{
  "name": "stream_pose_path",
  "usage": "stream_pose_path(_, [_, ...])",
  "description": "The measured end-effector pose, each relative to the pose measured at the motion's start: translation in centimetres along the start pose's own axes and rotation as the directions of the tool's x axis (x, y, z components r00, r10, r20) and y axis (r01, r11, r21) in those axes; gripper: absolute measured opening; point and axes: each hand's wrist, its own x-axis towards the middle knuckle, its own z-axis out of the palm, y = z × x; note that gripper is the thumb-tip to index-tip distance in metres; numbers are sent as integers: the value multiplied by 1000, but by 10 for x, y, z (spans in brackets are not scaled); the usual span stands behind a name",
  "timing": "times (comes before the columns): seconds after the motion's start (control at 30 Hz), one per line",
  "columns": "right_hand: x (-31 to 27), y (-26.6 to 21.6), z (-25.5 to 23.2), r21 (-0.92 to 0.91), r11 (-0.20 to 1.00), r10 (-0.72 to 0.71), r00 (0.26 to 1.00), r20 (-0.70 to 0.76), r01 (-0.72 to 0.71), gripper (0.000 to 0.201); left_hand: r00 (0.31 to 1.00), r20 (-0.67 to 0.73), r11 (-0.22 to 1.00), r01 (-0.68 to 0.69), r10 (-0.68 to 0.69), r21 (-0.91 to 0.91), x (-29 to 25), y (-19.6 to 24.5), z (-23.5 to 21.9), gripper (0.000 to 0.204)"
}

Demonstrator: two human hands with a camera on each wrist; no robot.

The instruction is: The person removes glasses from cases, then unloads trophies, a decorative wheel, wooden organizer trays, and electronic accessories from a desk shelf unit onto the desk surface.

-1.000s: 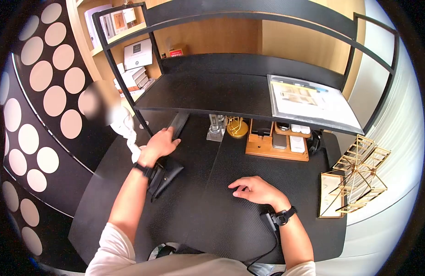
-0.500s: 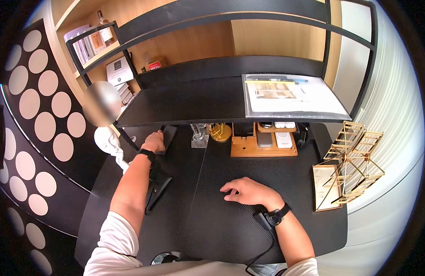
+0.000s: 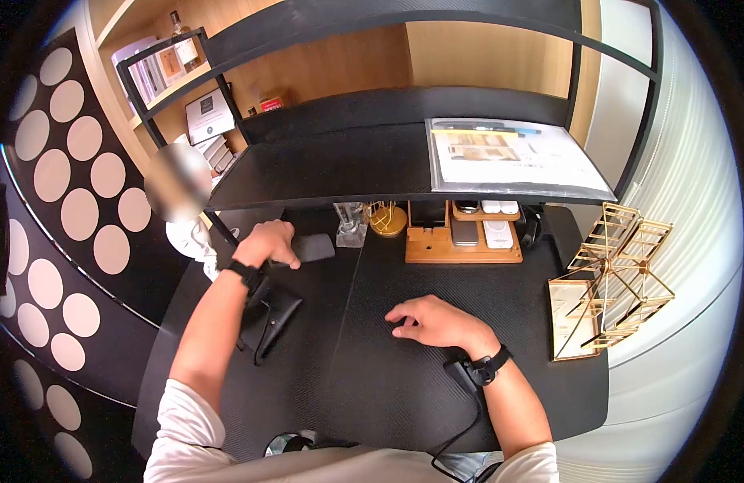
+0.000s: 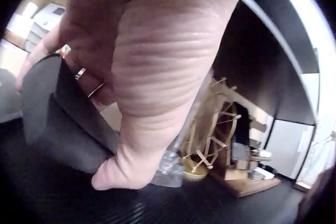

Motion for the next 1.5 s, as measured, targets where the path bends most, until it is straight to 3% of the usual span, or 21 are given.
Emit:
stream_pose_path(0.07, [2, -8, 1, -13, 995, -100, 985, -143, 99, 52, 985, 40, 984, -172, 171, 42, -35, 11, -20, 65])
stream_pose_path(0.13, [1, -21, 1, -42, 982, -189, 942, -278, 184, 59, 923, -54, 912, -385, 381, -139, -82, 25, -27, 60])
stream_pose_path(0.2, [0, -38, 2, -324, 897, -429, 769, -475, 300, 79, 759, -234, 666, -647, 607, -371, -104, 38, -6, 55])
stream_pose_path(0.33, [-8, -41, 0, -246, 884, -462, 821, -337, 397, 87, 717, -419, 373, -667, 557, -645, -137, 68, 41, 65])
stream_pose_path(0.4, [-13, -44, -4, -159, 968, -224, 958, -181, 196, 89, 793, -360, 353, -559, 492, -750, -146, 75, 67, 71])
stream_pose_path(0.47, [-10, -36, -3, -181, 954, -273, 940, -204, 238, 90, 893, -406, -272, -348, 195, -897, -141, 85, 102, 76])
stream_pose_path(0.53, [-6, -30, -1, -193, 956, -268, 931, -250, 223, 85, 919, -366, -411, -281, 144, -867, -138, 91, 122, 78])
stream_pose_path(0.6, [-5, -26, 3, -215, 950, -273, 933, -235, 224, 77, 963, -147, -676, 46, 226, -735, -142, 98, 126, 77])
stream_pose_path(0.67, [-5, -27, 1, -239, 946, -273, 936, -222, 219, 70, 961, -133, -700, 79, 244, -710, -140, 98, 133, 81])
stream_pose_path(0.77, [-11, -34, -9, -21, 999, 21, 975, -222, -26, 54, 931, -214, -666, 39, 294, -745, -144, 100, 133, 86])
stream_pose_path(0.8, [-12, -26, -15, -115, 987, 89, 975, -204, -115, 52, 926, -227, -660, 30, 300, -751, -149, 99, 130, 88])
stream_pose_path(0.87, [-9, -23, -9, -239, 970, -85, 874, -478, -36, 47, 921, -241, -657, 23, 308, -754, -155, 101, 124, 90])
stream_pose_path(0.9, [-9, -25, -8, -290, 947, -64, 802, -594, -140, 32, 920, -251, -646, 4, 302, -764, -156, 102, 122, 89])
stream_pose_path(0.93, [-8, -28, -7, -293, 946, -65, 805, -590, -138, 32, 919, -262, -633, -18, 294, -774, -157, 102, 121, 88])
stream_pose_path(1.0, [-5, -32, -4, -385, 900, -160, 669, -726, -203, 24, 927, -272, -577, -79, 257, -813, -151, 101, 131, 85])
stream_pose_path(1.07, [-12, -38, -9, -314, 947, -233, 808, -541, 63, 18, 934, -280, -511, -134, 220, -849, -150, 101, 135, 82])
stream_pose_path(1.13, [-16, -50, -10, -185, 972, -193, 943, -271, 146, 17, 947, -281, -521, -162, 157, -838, -151, 102, 135, 73])
stream_pose_path(1.17, [-19, -58, -8, -153, 986, -97, 967, -235, 62, 20, 947, -280, -516, -162, 158, -841, -152, 102, 134, 73])
stream_pose_path(1.27, [-16, -40, -4, -328, 936, -212, 947, -241, 126, 22, 946, -297, -470, -206, 127, -858, -156, 101, 129, 67])
stream_pose_path(1.43, [-19, -40, -16, -7, 970, -223, 880, -418, 242, 19, 916, -372, -183, -344, 150, -921, -177, 70, 118, 63])
stream_pose_path(1.5, [-18, -36, -17, -40, 964, -246, 826, -506, 263, 19, 907, -410, -181, -390, 94, -903, -200, 50, 108, 63])
